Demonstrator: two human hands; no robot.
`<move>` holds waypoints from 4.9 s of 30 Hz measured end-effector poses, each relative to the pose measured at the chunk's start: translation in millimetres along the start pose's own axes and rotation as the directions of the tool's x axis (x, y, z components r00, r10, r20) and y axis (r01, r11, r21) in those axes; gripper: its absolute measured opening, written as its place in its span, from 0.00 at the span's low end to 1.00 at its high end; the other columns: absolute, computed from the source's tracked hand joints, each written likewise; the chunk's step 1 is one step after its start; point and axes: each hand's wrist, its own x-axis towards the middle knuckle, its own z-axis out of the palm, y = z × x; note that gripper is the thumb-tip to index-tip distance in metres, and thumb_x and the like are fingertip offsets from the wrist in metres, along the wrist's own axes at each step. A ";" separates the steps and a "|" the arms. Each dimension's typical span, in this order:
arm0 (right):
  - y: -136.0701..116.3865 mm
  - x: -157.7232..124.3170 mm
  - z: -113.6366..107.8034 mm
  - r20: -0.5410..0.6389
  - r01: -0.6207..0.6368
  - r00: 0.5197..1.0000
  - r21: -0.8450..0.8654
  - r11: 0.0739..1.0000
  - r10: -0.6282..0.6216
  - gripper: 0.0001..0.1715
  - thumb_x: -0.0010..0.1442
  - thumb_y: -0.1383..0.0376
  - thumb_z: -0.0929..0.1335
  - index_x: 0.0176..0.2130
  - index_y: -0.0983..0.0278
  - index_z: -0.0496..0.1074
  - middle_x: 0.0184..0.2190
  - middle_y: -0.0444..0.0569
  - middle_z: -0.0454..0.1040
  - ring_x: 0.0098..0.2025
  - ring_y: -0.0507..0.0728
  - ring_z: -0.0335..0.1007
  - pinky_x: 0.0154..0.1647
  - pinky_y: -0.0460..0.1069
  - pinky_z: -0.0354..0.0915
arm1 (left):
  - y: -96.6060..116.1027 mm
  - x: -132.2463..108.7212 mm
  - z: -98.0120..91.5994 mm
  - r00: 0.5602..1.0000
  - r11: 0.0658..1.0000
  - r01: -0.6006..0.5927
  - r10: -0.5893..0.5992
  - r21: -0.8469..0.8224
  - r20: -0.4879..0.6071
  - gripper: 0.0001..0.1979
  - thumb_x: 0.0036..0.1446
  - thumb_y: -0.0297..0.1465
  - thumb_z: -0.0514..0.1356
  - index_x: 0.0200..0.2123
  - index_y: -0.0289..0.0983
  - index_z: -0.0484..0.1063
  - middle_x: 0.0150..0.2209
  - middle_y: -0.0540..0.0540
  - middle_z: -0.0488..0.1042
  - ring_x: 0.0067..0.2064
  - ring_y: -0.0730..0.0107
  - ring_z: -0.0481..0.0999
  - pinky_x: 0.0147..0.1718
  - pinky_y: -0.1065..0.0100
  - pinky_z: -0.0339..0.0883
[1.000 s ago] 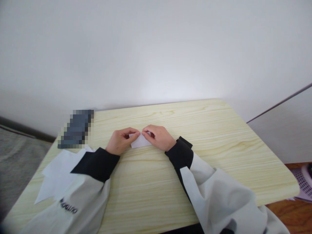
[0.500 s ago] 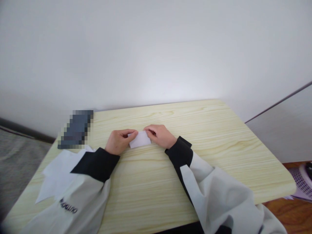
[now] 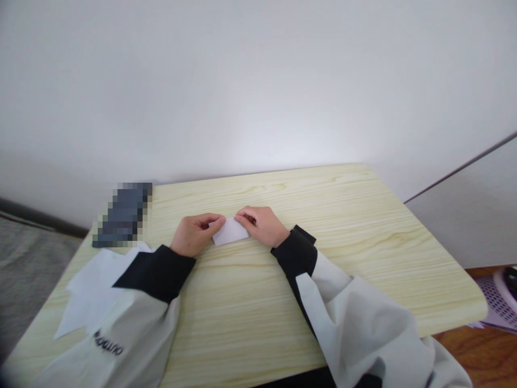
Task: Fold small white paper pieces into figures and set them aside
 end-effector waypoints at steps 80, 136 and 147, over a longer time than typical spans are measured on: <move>24.2 -9.4 -13.4 0.096 0.339 0.941 -0.304 0.891 -0.325 0.14 0.61 0.69 0.63 0.43 0.62 0.75 0.37 0.51 0.73 0.39 0.54 0.66 0.41 0.50 0.66 | -8.1 -1.0 1.1 0.853 0.654 -0.516 0.450 0.554 0.263 0.18 0.58 0.36 0.55 0.49 0.36 0.71 0.38 0.42 0.69 0.40 0.61 0.66 0.41 0.59 0.66; 13.5 -8.5 -7.6 0.018 0.068 0.998 -0.236 0.969 -0.066 0.11 0.61 0.63 0.64 0.40 0.63 0.73 0.39 0.50 0.70 0.36 0.52 0.67 0.37 0.48 0.64 | -5.2 0.9 3.4 0.881 0.779 -0.473 0.413 0.412 0.232 0.13 0.55 0.33 0.56 0.44 0.35 0.68 0.43 0.42 0.70 0.45 0.60 0.67 0.47 0.57 0.63; 12.4 -8.9 -7.8 0.022 0.082 0.997 -0.138 0.987 -0.080 0.07 0.59 0.64 0.65 0.34 0.64 0.71 0.37 0.48 0.70 0.27 0.48 0.61 0.31 0.45 0.62 | -4.7 1.8 3.2 0.913 0.878 -0.405 0.375 0.255 0.158 0.09 0.56 0.33 0.55 0.38 0.35 0.70 0.33 0.46 0.73 0.37 0.66 0.70 0.39 0.63 0.65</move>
